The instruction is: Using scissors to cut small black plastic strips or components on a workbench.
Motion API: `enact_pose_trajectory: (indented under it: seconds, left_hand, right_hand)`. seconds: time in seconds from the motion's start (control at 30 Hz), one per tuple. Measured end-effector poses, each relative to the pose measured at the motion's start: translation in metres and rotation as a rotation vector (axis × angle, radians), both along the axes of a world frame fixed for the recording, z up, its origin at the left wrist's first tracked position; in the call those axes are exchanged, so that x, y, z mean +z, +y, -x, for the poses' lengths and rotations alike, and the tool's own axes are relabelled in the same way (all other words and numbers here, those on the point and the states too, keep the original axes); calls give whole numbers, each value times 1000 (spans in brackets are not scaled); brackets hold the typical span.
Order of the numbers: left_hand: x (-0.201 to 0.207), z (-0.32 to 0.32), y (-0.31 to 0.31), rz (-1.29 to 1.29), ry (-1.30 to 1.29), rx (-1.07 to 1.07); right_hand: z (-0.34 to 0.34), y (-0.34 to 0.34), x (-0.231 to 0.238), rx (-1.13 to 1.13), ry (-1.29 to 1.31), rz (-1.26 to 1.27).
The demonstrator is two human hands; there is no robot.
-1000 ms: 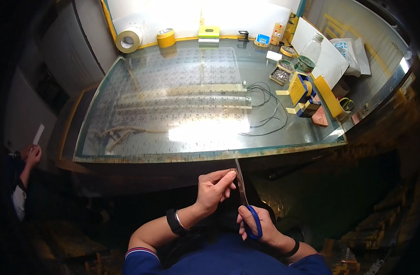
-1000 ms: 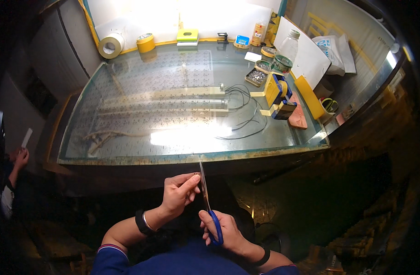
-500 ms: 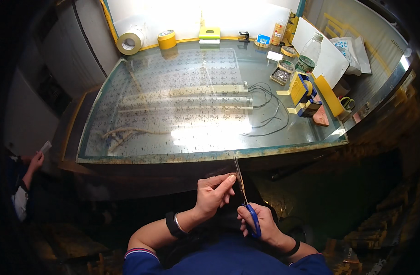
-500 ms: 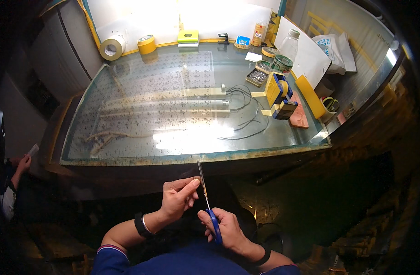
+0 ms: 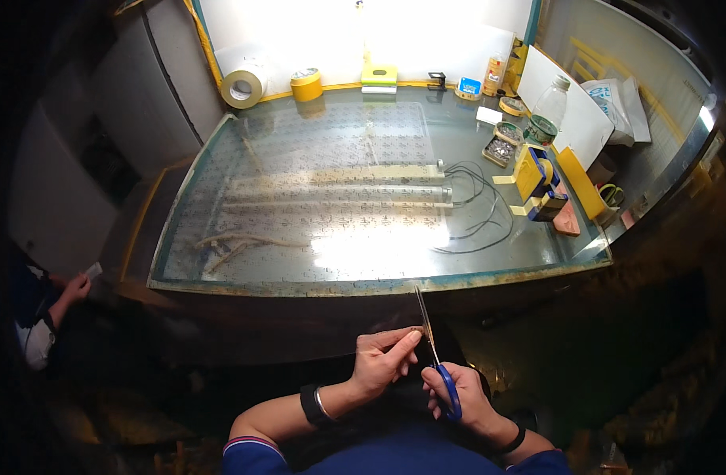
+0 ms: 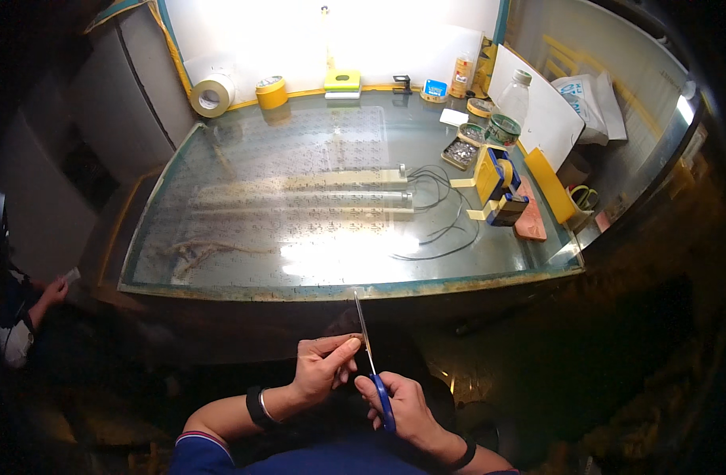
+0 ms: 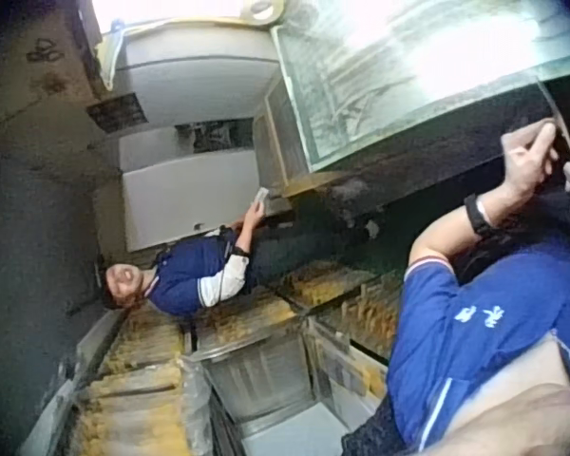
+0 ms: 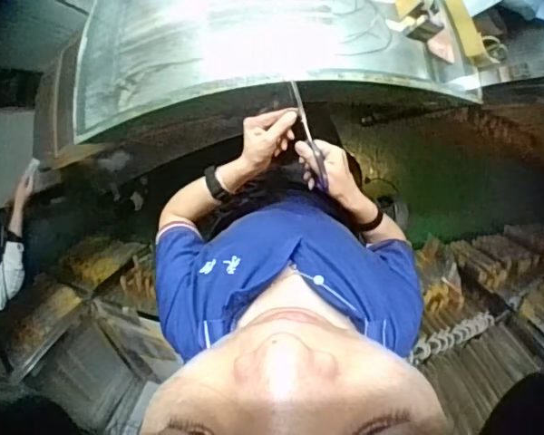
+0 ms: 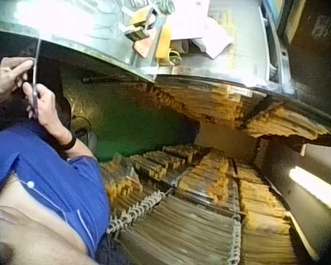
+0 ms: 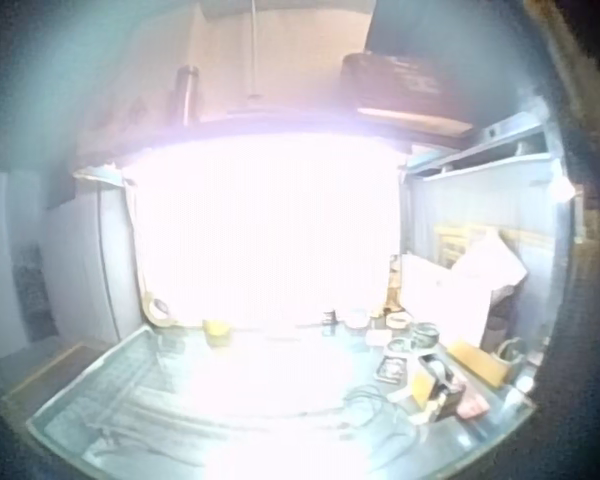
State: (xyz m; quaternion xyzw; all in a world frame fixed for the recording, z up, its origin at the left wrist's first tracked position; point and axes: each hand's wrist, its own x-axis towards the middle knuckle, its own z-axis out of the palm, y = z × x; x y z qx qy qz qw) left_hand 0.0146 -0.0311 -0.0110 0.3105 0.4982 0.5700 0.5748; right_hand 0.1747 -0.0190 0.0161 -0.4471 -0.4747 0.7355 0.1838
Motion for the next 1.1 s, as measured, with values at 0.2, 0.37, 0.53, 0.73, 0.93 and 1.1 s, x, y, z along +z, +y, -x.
enact_pose_trajectory:
  seconds: [0.2,0.37,0.53,0.73,0.93,1.1]
  left_hand:
    - [-1,-3,-4,6,22,-5]
    - [-1,-6,-9,-45,78,5]
    - [2,-7,-15,-58,129,-5]
    - [-3,-7,-19,-51,146,-24]
    - [-15,-10,-25,-88,155,-27]
    - [-20,-9,-28,-95,153,-68]
  right_hand:
    - [-1,-1,7,22,-100,-66]
    - [0,0,4,13,-69,-63]
    - [0,0,3,10,-23,-47]
    - [-1,0,7,43,-115,-51]
    - [1,3,7,-5,0,-9]
    - [0,2,6,0,-19,-22]
